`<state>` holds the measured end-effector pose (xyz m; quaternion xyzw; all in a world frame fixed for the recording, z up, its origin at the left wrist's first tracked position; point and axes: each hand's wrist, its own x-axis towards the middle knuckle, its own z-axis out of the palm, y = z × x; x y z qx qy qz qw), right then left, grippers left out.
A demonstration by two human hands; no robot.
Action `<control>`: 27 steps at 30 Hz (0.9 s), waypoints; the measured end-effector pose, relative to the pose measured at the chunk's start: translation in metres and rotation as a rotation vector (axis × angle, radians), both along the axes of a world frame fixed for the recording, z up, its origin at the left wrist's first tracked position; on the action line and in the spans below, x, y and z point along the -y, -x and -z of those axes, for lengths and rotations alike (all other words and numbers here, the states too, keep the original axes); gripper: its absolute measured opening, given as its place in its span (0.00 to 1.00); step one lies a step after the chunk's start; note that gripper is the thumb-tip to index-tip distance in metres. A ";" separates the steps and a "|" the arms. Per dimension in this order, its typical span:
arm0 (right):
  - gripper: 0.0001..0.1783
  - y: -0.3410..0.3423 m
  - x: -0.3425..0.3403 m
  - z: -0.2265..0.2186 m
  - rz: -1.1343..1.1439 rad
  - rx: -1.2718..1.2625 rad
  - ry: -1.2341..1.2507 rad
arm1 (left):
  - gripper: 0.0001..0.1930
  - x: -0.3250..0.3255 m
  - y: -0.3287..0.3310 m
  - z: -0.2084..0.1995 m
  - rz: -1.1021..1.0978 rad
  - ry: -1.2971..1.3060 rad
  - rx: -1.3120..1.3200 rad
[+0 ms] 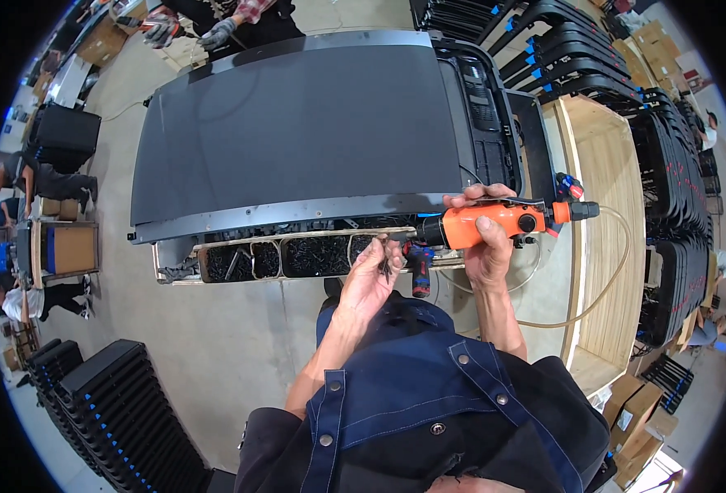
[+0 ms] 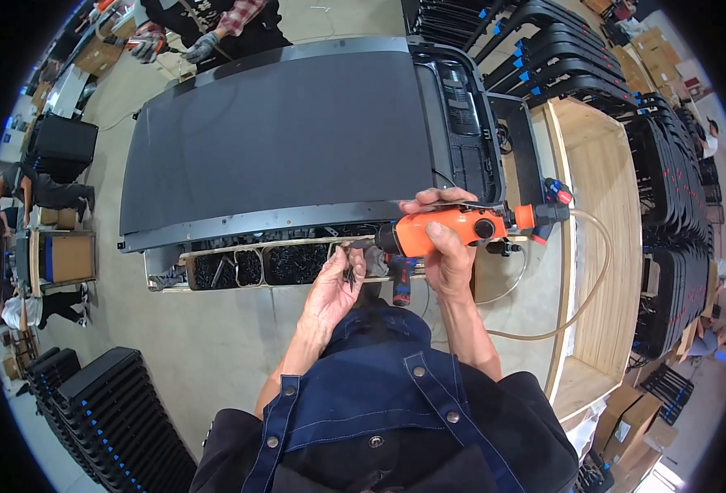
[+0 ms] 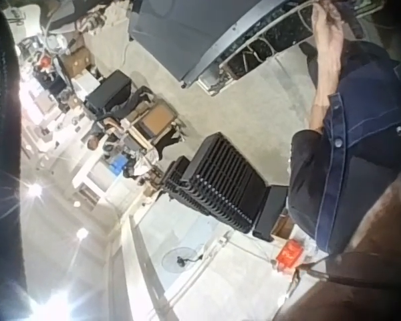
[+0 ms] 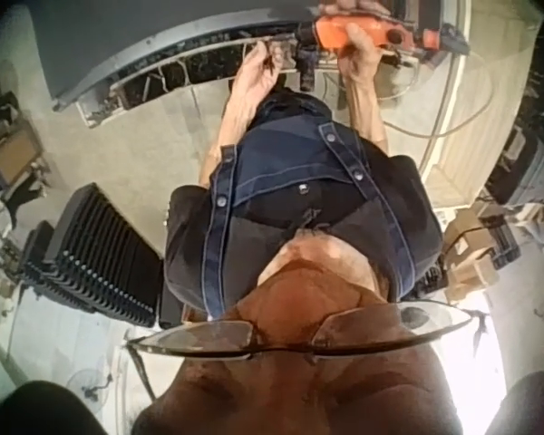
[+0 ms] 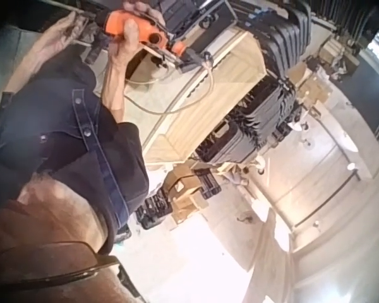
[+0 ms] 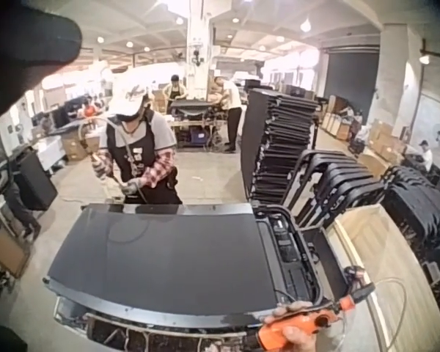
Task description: Assembling the main components of a treadmill unit including attaching panels and securing parts with power tools.
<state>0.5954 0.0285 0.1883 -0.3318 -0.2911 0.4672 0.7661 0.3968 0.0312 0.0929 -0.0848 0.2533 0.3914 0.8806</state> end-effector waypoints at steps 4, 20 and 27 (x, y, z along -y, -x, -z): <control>0.27 0.018 -0.004 0.002 0.054 -0.014 0.045 | 0.12 -0.008 0.010 0.000 -0.010 0.097 0.003; 0.28 0.168 -0.082 0.002 0.002 0.625 0.012 | 0.14 -0.091 0.094 0.027 0.139 0.219 0.080; 0.25 0.188 -0.111 -0.005 -0.153 0.870 0.041 | 0.18 -0.079 0.131 0.039 0.250 0.109 -0.061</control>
